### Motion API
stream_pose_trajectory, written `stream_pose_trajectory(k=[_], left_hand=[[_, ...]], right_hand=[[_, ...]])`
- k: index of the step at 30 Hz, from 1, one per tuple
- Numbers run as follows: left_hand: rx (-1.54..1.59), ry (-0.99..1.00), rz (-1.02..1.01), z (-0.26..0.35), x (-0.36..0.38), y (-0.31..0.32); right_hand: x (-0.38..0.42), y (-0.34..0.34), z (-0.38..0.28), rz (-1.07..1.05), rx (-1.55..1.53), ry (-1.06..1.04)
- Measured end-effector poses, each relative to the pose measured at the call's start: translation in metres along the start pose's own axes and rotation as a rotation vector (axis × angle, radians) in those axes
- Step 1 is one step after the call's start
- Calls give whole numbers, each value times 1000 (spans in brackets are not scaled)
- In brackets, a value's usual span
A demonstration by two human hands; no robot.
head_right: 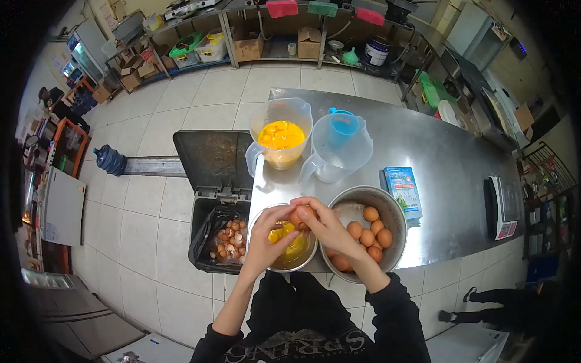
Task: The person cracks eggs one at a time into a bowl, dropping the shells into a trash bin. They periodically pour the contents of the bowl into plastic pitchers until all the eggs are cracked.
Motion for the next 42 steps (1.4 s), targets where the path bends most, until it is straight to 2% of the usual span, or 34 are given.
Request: stream_pose_trajectory(k=[3, 4, 5, 7, 9, 13, 15, 16, 18, 19, 22, 24, 25, 26, 27, 29, 30, 33, 36, 37, 39, 40, 41, 42], left_hand=[[-54, -27, -49, -13, 3, -10], [-73, -42, -77, -20, 5, -12], [-135, 41, -20, -15, 8, -17], [-187, 31, 47, -20, 17, -20], [-220, 21, 128, -28, 22, -27], [-217, 10, 123, -42, 30, -35], [-274, 60, 116, -45, 31, -35], [-134, 9, 83, -48, 31, -33], [153, -94, 3, -53, 34, -22], [98, -32, 14, -47, 35, -16], [-36, -332, 72, -59, 55, -28], [144, -486, 137, -102, 77, -72], [-201, -427, 199, -101, 79, -98], [-546, -357, 262, -94, 81, -111], [-569, -379, 382, -98, 86, -120], [-621, -394, 613, -102, 87, -139], [-598, -382, 606, -100, 83, -139], [-543, -333, 621, -83, 76, -142], [-459, -350, 638, -87, 79, -144], [-474, -347, 644, -89, 81, -144], [-496, -345, 660, -95, 89, -144], [-392, -349, 659, -105, 91, -144], [-290, -346, 654, -116, 92, -143], [-188, -341, 647, -122, 91, -142]], right_hand=[[2, 25, 5, -201, -21, 231], [-1, 29, 0, -251, 91, 101], [-3, 35, -2, -301, 202, -29], [-4, 47, -3, -378, 408, -232], [-2, 52, -1, -386, 514, -278], [3, 60, 2, -404, 657, -312], [6, 60, -1, -354, 663, -202], [8, 61, -1, -323, 667, -145], [11, 72, -13, -216, 689, -270], [14, 72, -21, -160, 704, -328], [31, 62, -70, -29, 909, -485], [41, -12, -63, 175, 910, -324], [45, -52, -48, 227, 980, -233], [46, -74, -22, 133, 1072, -173], [45, -75, 3, -48, 1133, -135], [35, -78, 65, -126, 1002, 32], [31, -76, 93, -169, 935, 115], [25, -74, 135, -161, 1130, 376], [37, -77, 103, 11, 1118, 243], [38, -78, 85, 59, 1038, -40], [56, -101, 116, 237, 124, 243], [62, -91, 115, 316, -338, 374], [62, -85, 102, 351, -454, 425], [57, -73, 76, 342, -582, 389]])
Point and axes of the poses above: each hand's wrist, its own x-axis away from the middle knuckle, its own y-axis out of the palm, z = x × y, the point moved 10 cm from there along -x, towards the middle knuckle, and after that the axes turned 11 degrees about -y, right-handed, at the moved point
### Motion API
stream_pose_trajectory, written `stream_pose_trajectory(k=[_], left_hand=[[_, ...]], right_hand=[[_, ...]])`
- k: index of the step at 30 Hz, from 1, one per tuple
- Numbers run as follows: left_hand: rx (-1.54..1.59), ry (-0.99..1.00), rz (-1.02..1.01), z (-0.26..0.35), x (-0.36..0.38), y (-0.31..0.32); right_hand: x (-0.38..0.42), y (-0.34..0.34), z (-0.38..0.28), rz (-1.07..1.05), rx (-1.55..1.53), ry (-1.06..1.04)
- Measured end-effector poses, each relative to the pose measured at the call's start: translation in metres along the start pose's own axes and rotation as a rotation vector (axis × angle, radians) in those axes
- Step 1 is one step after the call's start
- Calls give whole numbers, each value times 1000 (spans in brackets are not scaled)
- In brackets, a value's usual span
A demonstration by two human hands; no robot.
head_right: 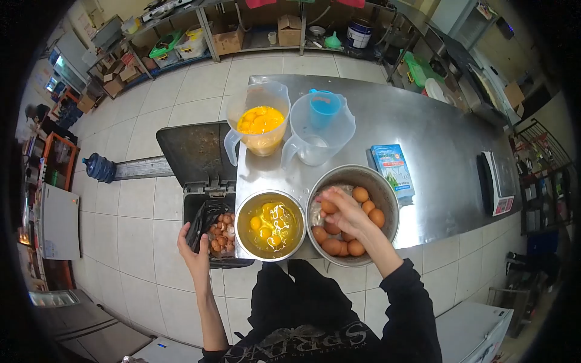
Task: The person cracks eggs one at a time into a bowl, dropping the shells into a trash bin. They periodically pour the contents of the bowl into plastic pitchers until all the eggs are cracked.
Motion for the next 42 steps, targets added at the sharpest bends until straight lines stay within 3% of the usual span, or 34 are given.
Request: stream_pose_trajectory(k=[2, 3, 6, 7, 10, 11, 15, 19, 21, 24, 30, 34, 42], left_hand=[[0, 10, -10, 9, 1, 5], [-3, 15, -14, 14, 1, 7], [36, 65, -31, 24, -2, 17], [75, 63, -29, 26, -2, 22], [221, -14, -151, 33, 0, 51], [239, 25, -176, 38, 3, 63], [221, 153, -405, 95, 32, 101], [198, 376, -623, 166, 69, 124], [275, 284, -675, 163, 68, 128], [324, 240, -720, 159, 63, 124], [231, 262, -730, 154, 59, 114], [182, 234, -713, 139, 58, 113], [142, 192, -677, 119, 53, 115]], right_hand=[[13, 38, -23, -80, -254, -10], [17, 52, -32, -244, -315, -63], [37, 86, -72, -278, 345, -568], [44, 97, -81, -340, 607, -893], [40, 108, -68, -346, 1152, -1203], [21, 94, -45, -388, 1279, -1075], [25, 105, -50, -388, 1307, -1033], [20, 112, -41, -315, 618, -506], [19, 117, -21, -312, 359, -199], [23, 130, -31, -493, 579, -350], [25, 139, -31, -596, 793, -509], [18, 140, -16, -647, 865, -390], [14, 160, 0, -818, 1049, -512]])
Point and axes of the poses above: each hand's wrist, its own x-axis away from the middle knuckle, its own y-axis out of the palm, z = x × y, the point moved 10 cm from there along -x, towards the middle knuckle, and after that the axes turned 11 degrees about -y, right-handed, at the moved point
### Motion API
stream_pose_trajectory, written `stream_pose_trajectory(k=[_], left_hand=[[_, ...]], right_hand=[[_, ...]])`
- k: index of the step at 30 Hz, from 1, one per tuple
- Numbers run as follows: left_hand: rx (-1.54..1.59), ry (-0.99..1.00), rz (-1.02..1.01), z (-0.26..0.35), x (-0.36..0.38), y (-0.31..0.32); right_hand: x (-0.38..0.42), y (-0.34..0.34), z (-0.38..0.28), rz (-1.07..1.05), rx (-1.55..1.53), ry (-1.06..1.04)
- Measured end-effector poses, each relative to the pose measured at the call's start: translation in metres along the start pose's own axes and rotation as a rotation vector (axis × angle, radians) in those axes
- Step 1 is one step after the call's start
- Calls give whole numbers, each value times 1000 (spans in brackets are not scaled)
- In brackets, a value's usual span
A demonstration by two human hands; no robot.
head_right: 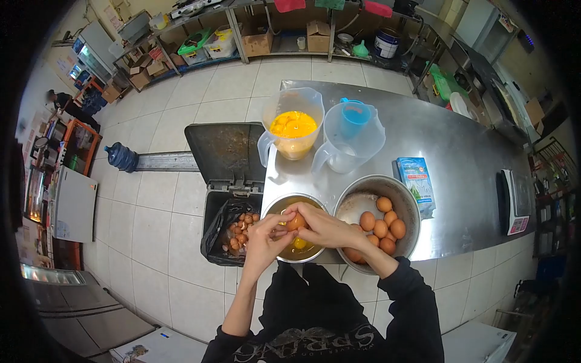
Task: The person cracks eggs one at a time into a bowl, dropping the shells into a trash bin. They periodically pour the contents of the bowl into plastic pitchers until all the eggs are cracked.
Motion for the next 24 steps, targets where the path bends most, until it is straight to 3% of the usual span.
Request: stream_pose_trajectory(k=[6, 9, 12, 15, 18, 19, 22, 24], left_hand=[[-210, 150, 187, -10, 0, 9], [-244, 109, 229, -18, 1, 11], [-166, 53, 326, -28, 2, 4], [-132, 22, 238, -24, -1, -7], [-211, 282, 268, -8, -1, -18], [-158, 275, 164, -9, -3, -13], [-6, 189, 127, -12, 2, 0], [9, 82, 259, -5, 11, -1]], right_hand=[[-3, 12, 28, 169, 142, 74], [-3, 12, 30, 161, 276, 168], [-4, 11, 20, 153, 345, 60], [-3, 7, -1, 146, 403, -107], [-5, -3, -16, 137, 510, -234], [-5, -5, -18, 167, 467, -187], [-3, -7, -33, 278, 437, -76], [0, -8, -45, 351, 508, -94]])
Point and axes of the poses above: each hand's wrist, its own x-axis away from the middle knuckle, its own y-axis out of the palm, z = x × y, the point moved 10 cm from there along -x, towards the middle knuckle, and after that the axes turned 11 degrees about -y, right-handed, at the moved point
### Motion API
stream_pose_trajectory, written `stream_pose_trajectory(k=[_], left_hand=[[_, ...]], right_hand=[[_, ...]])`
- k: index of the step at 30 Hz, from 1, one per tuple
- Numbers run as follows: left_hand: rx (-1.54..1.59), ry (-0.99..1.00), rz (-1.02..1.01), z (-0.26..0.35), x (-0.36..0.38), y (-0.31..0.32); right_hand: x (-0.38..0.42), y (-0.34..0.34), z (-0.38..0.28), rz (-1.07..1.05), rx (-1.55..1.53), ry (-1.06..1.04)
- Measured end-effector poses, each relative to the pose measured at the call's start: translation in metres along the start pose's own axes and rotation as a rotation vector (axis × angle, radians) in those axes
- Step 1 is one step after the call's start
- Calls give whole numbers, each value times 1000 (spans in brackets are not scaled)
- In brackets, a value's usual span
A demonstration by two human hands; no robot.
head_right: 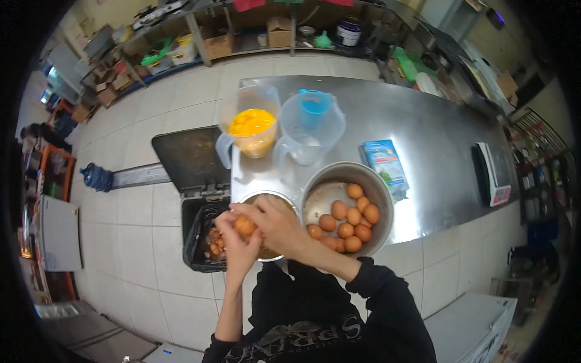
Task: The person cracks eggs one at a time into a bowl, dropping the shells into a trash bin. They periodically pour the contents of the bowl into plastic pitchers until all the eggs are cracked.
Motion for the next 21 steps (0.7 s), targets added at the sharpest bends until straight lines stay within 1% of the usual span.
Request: stream_pose_trajectory(k=[1, 2, 3, 4, 5, 6, 7, 8, 9, 10, 11, 12, 13, 14, 15, 19, 21], left_hand=[[-5, 17, 14, 14, 7, -15], [-30, 2, 50, 7, 11, -37], [53, -80, 117, -29, 13, -66], [-1, -128, 122, -45, 14, -91], [-109, -185, 114, -79, 14, -112], [-327, -222, 199, -92, 19, -124], [-546, -250, 284, -98, 21, -135], [-765, -265, 371, -97, 18, -145], [-643, -295, 371, -94, 17, -149], [-600, -271, 391, -87, 16, -153], [-555, -252, 414, -81, 13, -155], [-507, -230, 441, -77, 12, -158], [-553, -194, 495, -73, 12, -162], [-513, -209, 510, -75, 11, -166], [-473, -230, 524, -77, 11, -170], [-253, -332, 509, -79, 5, -163], [-122, -243, 494, -73, 0, -149]], right_hand=[[1, -26, -12, 96, -24, -12], [14, -48, 1, 177, 23, 42], [31, -77, 17, 252, 64, 88], [49, -93, 49, 193, 155, 191], [69, -96, 84, 16, 250, 316], [95, -88, 118, -173, 343, 446], [117, -69, 145, -322, 390, 449], [124, -53, 160, -376, 342, 444], [123, -42, 163, -434, 294, 441], [129, -29, 163, -506, 238, 441], [133, -30, 169, -511, 213, 478], [131, -32, 168, -406, 122, 411], [129, -37, 170, -296, 33, 340], [127, -42, 171, -190, -54, 267], [132, -38, 175, -57, -512, 575], [87, -54, 117, 226, -777, 498], [71, -53, 97, 367, -915, 459]])
Point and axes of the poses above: each hand's wrist, its own x-axis away from the middle knuckle, its own y-axis out of the palm, z = x × y, the point moved 10 cm from there along -x, towards the middle knuckle, and after that the axes turned 11 degrees about -y, right-handed, at the moved point
